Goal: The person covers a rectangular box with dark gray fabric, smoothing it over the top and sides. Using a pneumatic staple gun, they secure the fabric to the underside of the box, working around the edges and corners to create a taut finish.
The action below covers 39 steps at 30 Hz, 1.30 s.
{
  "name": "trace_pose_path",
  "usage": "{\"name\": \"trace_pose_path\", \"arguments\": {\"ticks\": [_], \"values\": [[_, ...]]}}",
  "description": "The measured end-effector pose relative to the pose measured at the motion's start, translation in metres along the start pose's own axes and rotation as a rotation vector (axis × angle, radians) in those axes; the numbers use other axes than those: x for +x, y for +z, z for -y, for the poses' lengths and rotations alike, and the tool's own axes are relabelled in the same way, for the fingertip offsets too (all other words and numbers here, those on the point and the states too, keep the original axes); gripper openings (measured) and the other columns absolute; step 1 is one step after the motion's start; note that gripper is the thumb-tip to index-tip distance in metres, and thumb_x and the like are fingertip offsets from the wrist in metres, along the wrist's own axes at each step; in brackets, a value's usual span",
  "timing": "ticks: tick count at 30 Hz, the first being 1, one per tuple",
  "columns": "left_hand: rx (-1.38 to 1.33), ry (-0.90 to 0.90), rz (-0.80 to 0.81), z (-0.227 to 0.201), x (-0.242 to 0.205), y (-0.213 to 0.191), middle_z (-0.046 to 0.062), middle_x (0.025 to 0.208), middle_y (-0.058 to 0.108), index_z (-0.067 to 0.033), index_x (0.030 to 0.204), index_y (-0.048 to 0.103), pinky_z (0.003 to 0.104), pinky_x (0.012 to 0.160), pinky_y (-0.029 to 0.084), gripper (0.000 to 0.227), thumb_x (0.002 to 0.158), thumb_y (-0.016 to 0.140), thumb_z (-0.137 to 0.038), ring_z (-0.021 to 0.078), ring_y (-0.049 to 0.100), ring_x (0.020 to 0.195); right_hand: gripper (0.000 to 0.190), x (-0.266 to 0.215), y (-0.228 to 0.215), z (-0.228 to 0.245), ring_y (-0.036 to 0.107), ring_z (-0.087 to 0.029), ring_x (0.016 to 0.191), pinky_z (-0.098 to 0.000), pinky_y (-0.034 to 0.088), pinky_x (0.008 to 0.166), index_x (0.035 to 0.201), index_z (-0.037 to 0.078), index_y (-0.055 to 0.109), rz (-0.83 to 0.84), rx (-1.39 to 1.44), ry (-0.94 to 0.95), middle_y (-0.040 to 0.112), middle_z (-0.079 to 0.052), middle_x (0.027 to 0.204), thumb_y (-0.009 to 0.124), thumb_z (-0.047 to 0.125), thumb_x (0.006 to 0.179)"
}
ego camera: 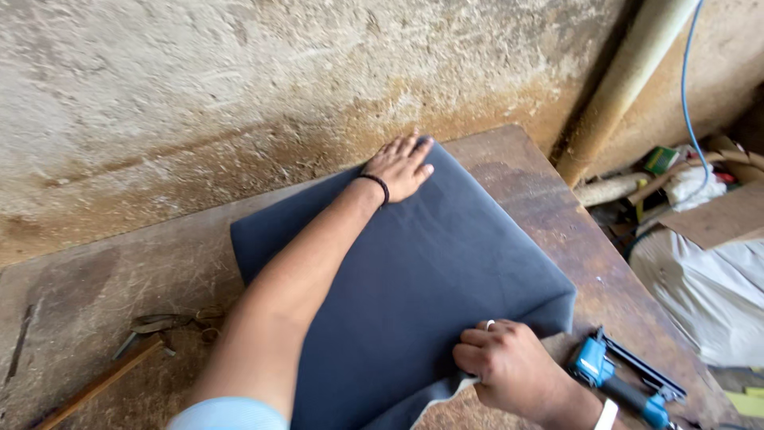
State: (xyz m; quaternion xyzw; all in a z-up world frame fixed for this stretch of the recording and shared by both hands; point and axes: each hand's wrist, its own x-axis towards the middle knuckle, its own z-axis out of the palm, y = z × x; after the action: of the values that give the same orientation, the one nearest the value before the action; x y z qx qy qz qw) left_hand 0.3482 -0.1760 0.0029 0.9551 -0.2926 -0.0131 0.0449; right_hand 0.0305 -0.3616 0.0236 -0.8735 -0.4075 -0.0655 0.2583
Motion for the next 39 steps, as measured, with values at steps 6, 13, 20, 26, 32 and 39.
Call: {"name": "trace_pose_path", "arguments": {"ticks": [6, 13, 20, 26, 32, 39], "values": [[0.073, 0.347, -0.124, -0.118, -0.16, 0.0, 0.022, 0.165, 0.029, -0.006, 0.159, 0.033, 0.055, 0.124, 0.02, 0.066, 0.105, 0.04, -0.044, 0.0399, 0.027, 0.152, 0.025, -0.01, 0.009, 0.0, 0.058, -0.027, 0.07, -0.0399, 0.049, 0.063, 0.072, 0.01, 0.06, -0.288, -0.099, 0.012, 0.056, -0.005, 0.072, 0.07, 0.006, 0.05], [0.027, 0.237, -0.104, -0.164, -0.264, -0.015, 0.026, 0.165, 0.021, -0.0091, 0.16, 0.027, 0.053, 0.123, 0.015, 0.064, 0.105, 0.036, -0.04, 0.0399, 0.021, 0.152, 0.028, -0.049, 0.053, 0.028, 0.061, -0.029, 0.104, -0.0449, 0.051, 0.092, 0.09, 0.008, 0.065, -0.732, -0.015, 0.141, 0.062, -0.009, 0.103, 0.071, 0.003, 0.063], [0.099, 0.166, -0.048, -0.163, -0.264, 0.002, 0.019, 0.168, 0.015, -0.0192, 0.161, 0.022, 0.052, 0.124, 0.012, 0.062, 0.107, 0.032, -0.045, 0.0354, 0.017, 0.154, 0.038, -0.078, 0.105, 0.033, 0.068, -0.023, 0.095, -0.0397, 0.056, 0.079, 0.103, 0.014, 0.074, -0.528, 1.91, 0.794, 0.072, -0.009, 0.104, 0.069, 0.042, 0.078], [0.147, 0.131, -0.052, -0.161, -0.269, -0.006, 0.014, 0.17, 0.017, -0.0251, 0.164, 0.023, 0.051, 0.127, 0.014, 0.06, 0.108, 0.032, -0.047, 0.0321, 0.019, 0.157, 0.036, -0.078, 0.143, 0.01, 0.058, -0.02, 0.055, -0.0337, 0.046, 0.052, 0.085, 0.001, 0.067, -0.436, 1.609, 0.779, 0.065, -0.009, 0.064, 0.064, 0.033, 0.102], [0.121, 0.108, 0.027, -0.184, -0.283, -0.021, 0.014, 0.17, 0.012, -0.0359, 0.16, 0.024, 0.067, 0.122, 0.018, 0.061, 0.103, 0.045, -0.045, 0.0424, 0.018, 0.154, 0.041, -0.076, 0.19, -0.018, 0.057, -0.012, 0.06, -0.0278, 0.047, 0.056, 0.075, 0.0, 0.066, -0.387, 1.414, 0.6, 0.065, -0.004, 0.067, 0.064, 0.03, 0.103], [0.285, 0.172, 0.217, -0.195, -0.284, -0.032, 0.01, 0.166, 0.01, -0.0465, 0.138, 0.057, 0.085, 0.107, 0.023, 0.056, 0.083, 0.071, -0.046, 0.0545, 0.016, 0.147, 0.035, -0.06, 0.2, -0.021, 0.064, -0.015, 0.065, -0.0276, 0.052, 0.059, 0.084, -0.002, 0.07, -0.385, 1.365, 0.625, 0.072, -0.009, 0.076, 0.06, 0.026, 0.103]]}}
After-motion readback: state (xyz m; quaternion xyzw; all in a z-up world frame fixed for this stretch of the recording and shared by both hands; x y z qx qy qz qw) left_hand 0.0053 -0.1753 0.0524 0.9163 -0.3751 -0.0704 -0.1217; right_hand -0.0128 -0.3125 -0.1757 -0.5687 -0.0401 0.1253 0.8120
